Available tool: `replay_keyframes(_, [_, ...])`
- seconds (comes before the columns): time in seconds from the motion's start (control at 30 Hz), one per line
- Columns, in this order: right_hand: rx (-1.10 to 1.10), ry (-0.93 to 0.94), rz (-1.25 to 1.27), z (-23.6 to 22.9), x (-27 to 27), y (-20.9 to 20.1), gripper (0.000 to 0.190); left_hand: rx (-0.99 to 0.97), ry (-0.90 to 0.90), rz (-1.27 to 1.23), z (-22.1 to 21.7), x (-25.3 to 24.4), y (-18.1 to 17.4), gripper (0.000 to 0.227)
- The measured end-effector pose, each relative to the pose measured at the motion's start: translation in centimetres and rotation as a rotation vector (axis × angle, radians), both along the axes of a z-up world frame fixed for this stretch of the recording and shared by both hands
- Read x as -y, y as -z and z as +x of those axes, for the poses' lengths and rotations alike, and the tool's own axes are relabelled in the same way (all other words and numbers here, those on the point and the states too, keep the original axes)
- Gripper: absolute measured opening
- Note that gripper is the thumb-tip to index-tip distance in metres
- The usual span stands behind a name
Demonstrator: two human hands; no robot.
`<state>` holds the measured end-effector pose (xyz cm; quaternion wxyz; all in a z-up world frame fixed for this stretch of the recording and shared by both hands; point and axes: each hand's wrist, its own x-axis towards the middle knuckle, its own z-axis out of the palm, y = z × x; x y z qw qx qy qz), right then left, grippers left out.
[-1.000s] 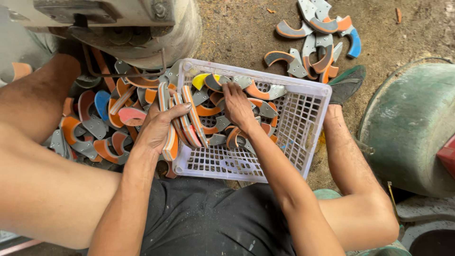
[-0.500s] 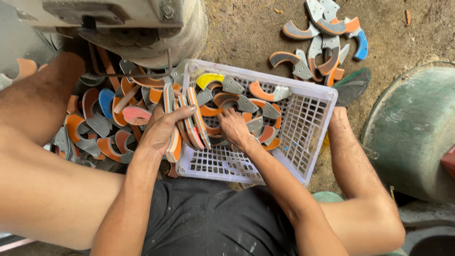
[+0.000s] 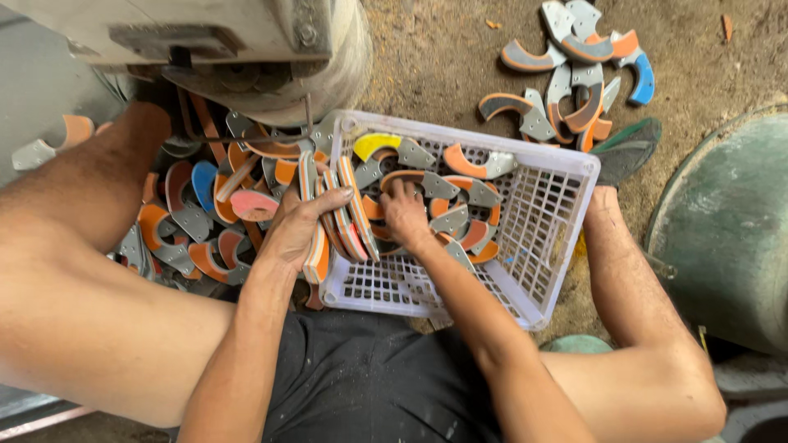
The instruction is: The person sits on the ground and sorts colorful curved plastic sliders from a white basket into a pile on the floor. They pick up items one by one or in small groups, inspect them, and place them aside.
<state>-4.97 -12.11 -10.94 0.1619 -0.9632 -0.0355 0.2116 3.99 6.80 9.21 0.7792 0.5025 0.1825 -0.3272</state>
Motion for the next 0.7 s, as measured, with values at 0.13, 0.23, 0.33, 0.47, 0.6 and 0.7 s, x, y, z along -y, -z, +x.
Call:
replay_keyframes(0.13, [-0.191,0.28,0.52,0.4,4.8,-4.7,0.044,-0.002,-0.001,-0.006,0.3,0.1,-0.4,0.044])
replay_keyframes(0.23, [-0.399,0.687,0.91,0.2,8.3,-8.1,0.038,-0.024,0.025,0.045,-0.2,-0.1,-0.4,0.044])
replay_keyframes(0.33, [-0.439,0.898,1.352,0.8,9.9,-10.1,0.037,0.038,0.012,-0.012,0.2,0.2,-0.2,0.045])
replay_keyframes(0.47, [-0.431,0.898,1.335,0.6,10.1,-10.7,0.031,0.02,0.017,0.016,-0.1,0.0,-0.3,0.043])
replay_keyframes(0.6, [-0.414,0.867,1.323,0.0,10.0,-10.7,0.033,0.029,0.022,0.037,0.0,0.2,-0.6,0.042])
replay_keyframes(0.7, [-0.403,0.842,1.217,0.1,9.9,-11.6,0.037,0.032,0.038,0.059,-0.1,0.2,-1.0,0.04])
